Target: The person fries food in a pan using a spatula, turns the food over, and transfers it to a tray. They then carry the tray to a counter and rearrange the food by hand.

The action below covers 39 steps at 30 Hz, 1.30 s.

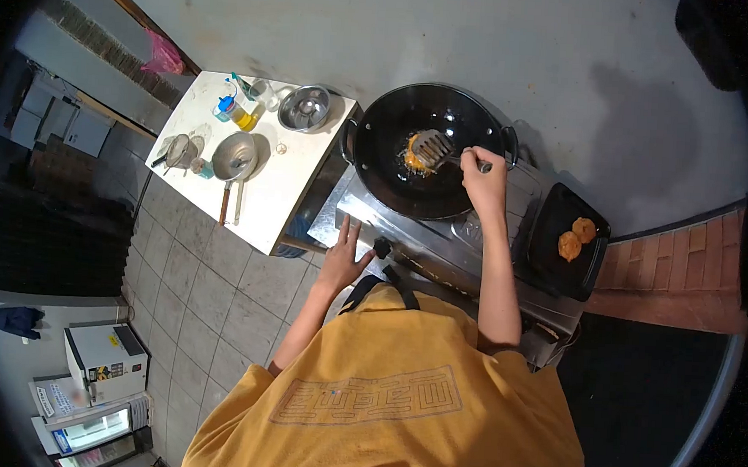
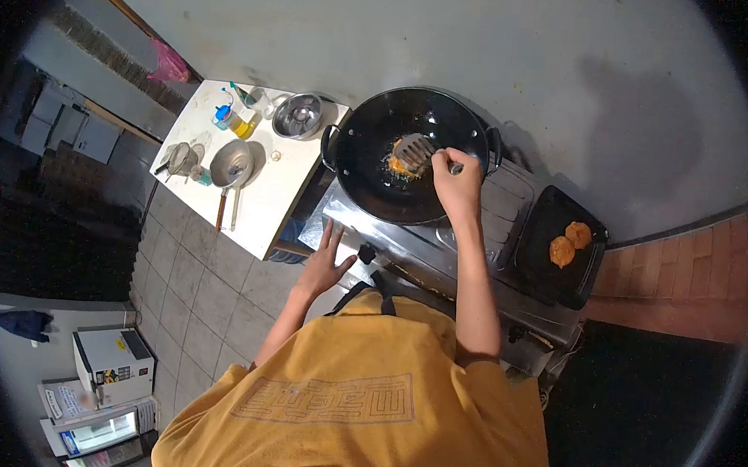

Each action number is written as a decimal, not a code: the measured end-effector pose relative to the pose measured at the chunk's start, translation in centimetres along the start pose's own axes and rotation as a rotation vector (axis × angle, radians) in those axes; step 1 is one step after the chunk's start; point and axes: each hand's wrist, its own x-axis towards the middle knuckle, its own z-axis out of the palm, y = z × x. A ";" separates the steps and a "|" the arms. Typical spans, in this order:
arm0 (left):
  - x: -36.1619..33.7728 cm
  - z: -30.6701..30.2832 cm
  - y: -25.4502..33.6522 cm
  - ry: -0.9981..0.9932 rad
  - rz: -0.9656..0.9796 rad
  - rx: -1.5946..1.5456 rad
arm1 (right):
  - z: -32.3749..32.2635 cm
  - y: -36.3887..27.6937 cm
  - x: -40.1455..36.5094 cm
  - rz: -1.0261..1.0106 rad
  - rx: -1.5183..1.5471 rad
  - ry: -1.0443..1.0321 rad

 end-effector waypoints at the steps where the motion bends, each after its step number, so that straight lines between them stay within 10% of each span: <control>1: -0.2 0.0 -0.1 0.002 -0.002 -0.003 | 0.1 -0.2 0.3 0.046 -0.023 -0.030; 39: -2.0 0.3 -1.2 -0.054 -0.098 -0.144 | -2.3 -6.2 4.9 -0.092 -0.501 -0.166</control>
